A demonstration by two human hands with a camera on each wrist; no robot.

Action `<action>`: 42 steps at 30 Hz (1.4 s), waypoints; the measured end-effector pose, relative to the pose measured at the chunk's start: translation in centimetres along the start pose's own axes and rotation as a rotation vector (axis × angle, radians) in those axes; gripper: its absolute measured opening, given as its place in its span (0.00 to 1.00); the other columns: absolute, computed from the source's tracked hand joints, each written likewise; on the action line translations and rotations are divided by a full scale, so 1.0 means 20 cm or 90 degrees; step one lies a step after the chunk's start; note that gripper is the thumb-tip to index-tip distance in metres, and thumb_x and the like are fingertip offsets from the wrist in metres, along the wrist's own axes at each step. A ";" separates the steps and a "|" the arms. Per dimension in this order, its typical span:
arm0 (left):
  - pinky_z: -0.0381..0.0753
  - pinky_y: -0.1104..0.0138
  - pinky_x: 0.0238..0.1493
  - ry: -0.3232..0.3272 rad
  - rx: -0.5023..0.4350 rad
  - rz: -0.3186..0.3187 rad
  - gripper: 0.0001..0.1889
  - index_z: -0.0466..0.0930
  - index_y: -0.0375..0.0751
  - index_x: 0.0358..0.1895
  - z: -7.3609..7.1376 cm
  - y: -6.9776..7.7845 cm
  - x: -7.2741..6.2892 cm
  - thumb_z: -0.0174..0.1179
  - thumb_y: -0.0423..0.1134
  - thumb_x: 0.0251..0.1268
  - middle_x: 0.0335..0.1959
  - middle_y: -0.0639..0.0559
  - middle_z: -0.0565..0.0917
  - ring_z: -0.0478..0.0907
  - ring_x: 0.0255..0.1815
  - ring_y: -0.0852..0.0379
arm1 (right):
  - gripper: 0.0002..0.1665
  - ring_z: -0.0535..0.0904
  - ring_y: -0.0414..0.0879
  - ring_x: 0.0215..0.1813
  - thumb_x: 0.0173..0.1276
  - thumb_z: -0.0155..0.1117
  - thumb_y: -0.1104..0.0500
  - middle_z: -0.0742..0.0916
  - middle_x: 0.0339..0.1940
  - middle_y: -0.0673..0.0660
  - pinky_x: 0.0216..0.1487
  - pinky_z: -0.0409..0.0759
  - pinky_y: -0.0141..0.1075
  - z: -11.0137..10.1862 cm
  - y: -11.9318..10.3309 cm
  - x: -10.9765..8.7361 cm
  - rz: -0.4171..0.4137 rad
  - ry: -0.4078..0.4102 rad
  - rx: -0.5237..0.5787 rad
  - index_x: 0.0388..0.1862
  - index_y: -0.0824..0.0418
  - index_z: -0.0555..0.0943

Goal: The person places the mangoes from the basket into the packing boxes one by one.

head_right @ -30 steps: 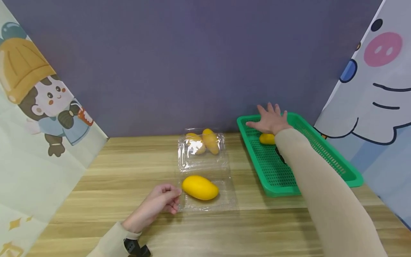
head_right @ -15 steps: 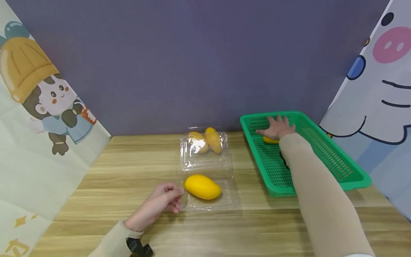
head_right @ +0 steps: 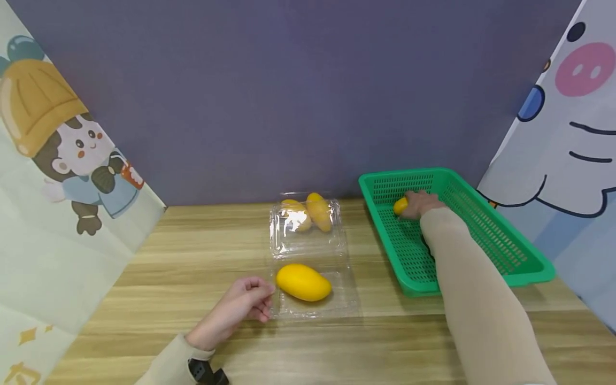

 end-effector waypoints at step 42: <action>0.86 0.68 0.28 -0.006 0.010 -0.005 0.11 0.75 0.24 0.42 0.00 0.01 0.01 0.58 0.34 0.74 0.26 0.46 0.80 0.80 0.22 0.58 | 0.56 0.80 0.56 0.40 0.71 0.61 0.35 0.79 0.48 0.68 0.31 0.85 0.48 -0.10 -0.09 -0.22 -0.011 -0.078 0.195 0.76 0.75 0.54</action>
Point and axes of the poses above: each hand's wrist, its own x-axis towards the middle knuckle, its own z-axis out of the palm, y = z × x, the point moved 10 cm from there along x, towards the middle knuckle
